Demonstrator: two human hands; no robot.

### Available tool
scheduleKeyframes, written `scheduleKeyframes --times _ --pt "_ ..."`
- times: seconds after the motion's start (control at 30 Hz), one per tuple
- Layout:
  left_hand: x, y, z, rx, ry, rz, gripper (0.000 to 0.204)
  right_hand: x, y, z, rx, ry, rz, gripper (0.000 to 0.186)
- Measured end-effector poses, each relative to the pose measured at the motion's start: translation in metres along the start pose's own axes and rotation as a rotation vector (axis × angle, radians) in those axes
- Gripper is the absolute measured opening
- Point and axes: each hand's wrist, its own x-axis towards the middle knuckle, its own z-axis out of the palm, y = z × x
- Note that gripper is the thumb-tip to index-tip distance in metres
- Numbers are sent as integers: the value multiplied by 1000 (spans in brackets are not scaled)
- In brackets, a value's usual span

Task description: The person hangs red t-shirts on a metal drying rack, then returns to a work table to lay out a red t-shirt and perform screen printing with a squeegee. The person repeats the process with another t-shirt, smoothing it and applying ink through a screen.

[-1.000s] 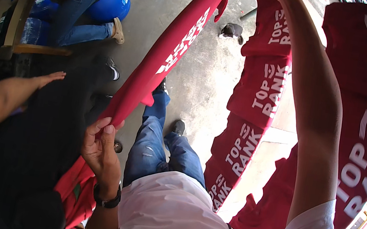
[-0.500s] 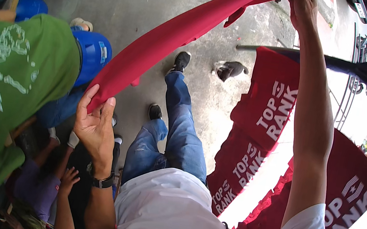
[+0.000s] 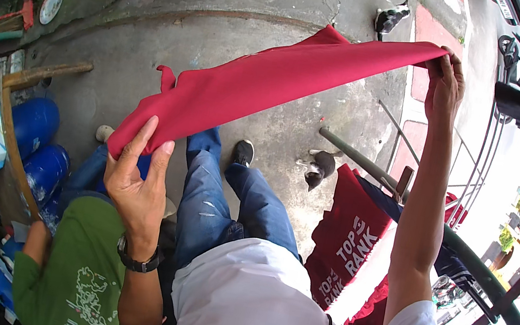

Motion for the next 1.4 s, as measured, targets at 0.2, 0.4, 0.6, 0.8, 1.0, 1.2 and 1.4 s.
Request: scheduleKeyframes --times 0.2,0.4,0.6,0.8,1.0,1.2,1.4 --pt "205 70 70 0 -192 315 34 109 -2 5 32 285 -133 17" --pt "380 183 176 37 -359 449 24 222 6 -10 52 768 -259 14" --pt "508 306 289 18 -384 487 20 351 12 -24 212 1044 -290 14" --pt "609 433 373 70 -444 576 19 457 -50 -64 209 1119 -292 14" --pt "681 551 463 126 -528 693 22 533 -110 -144 -1 1222 -226 15" --pt "719 652 562 169 -657 779 23 567 -175 -216 -418 1238 -183 14" --pt "735 759 666 160 -835 876 24 574 -241 -293 -392 1279 -65 15"
